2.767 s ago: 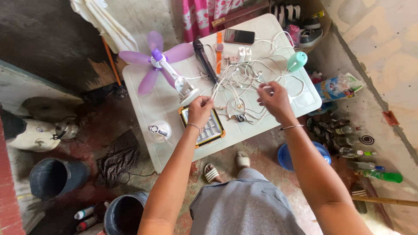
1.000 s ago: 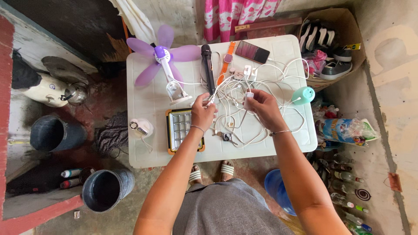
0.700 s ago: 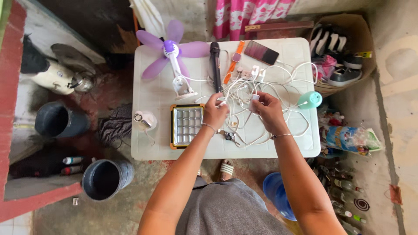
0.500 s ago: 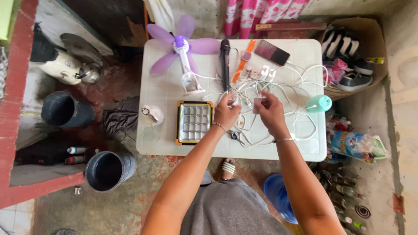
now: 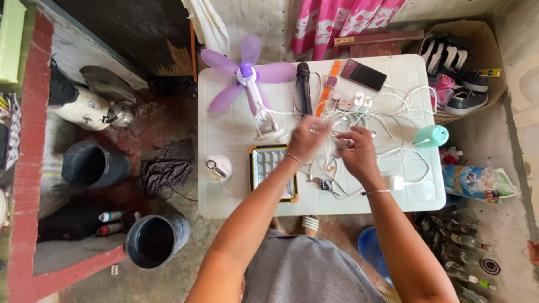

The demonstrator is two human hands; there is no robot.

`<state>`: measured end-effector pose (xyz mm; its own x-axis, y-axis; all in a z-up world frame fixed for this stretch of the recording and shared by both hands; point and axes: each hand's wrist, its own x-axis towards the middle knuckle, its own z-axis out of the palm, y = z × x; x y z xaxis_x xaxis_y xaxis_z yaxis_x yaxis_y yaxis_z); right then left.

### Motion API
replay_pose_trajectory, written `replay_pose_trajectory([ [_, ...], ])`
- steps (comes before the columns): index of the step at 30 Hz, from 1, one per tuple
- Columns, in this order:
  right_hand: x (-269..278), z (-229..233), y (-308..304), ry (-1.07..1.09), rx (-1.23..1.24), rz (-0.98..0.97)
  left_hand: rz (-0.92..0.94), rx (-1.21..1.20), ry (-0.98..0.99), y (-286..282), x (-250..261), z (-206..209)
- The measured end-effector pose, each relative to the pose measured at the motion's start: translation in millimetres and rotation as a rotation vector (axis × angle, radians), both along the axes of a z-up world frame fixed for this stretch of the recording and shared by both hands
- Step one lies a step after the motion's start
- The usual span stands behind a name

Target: The person organizes a cluttered table by picking up and repositioning various electronic devices and cables. They handle a hair straightener, a smartphone, a portable fan, a smartwatch, a portable light, and multiple charging cables, arranging them on the table surface.

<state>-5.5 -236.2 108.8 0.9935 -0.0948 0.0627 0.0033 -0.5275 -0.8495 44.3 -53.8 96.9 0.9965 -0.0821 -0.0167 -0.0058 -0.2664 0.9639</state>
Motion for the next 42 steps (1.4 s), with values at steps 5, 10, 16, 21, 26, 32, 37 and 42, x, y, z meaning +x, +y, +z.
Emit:
replay_pose_trajectory([
  [5, -4.8, 17.8, -3.0, 0.127, 0.026, -0.107, 0.365, 0.279, -0.050, 91.7, 81.7, -65.7],
  [10, -13.7, 24.5, 0.1, 0.109, -0.075, -0.169, 0.437, 0.425, 0.054, 144.5, 133.6, -127.7],
  [16, -23.1, 21.3, 1.1, 0.205, -0.076, -0.308, 0.328, 0.131, 0.402, 149.9, 162.9, -159.2],
  [21, -35.5, 22.2, -4.8, 0.210, -0.065, -0.384, 0.301, -0.048, 0.403, 143.0, 160.9, -144.6],
  [26, -44.6, 27.2, -15.9, 0.133, -0.210, -0.378, 0.244, -0.068, 0.472, 147.5, 147.4, -92.9],
  [32, -45.4, 18.7, -26.8, 0.199, -0.118, -0.414, 0.154, 0.042, 0.459, 163.4, 120.8, -29.1],
  [37, -44.2, -4.7, -34.9, 0.191, -0.173, -0.366, 0.134, -0.019, 0.462, 167.4, 109.2, 11.1],
  [42, -44.3, -29.4, -43.7, 0.115, -0.229, -0.298, 0.108, -0.036, 0.349, 168.1, 101.1, 54.2],
])
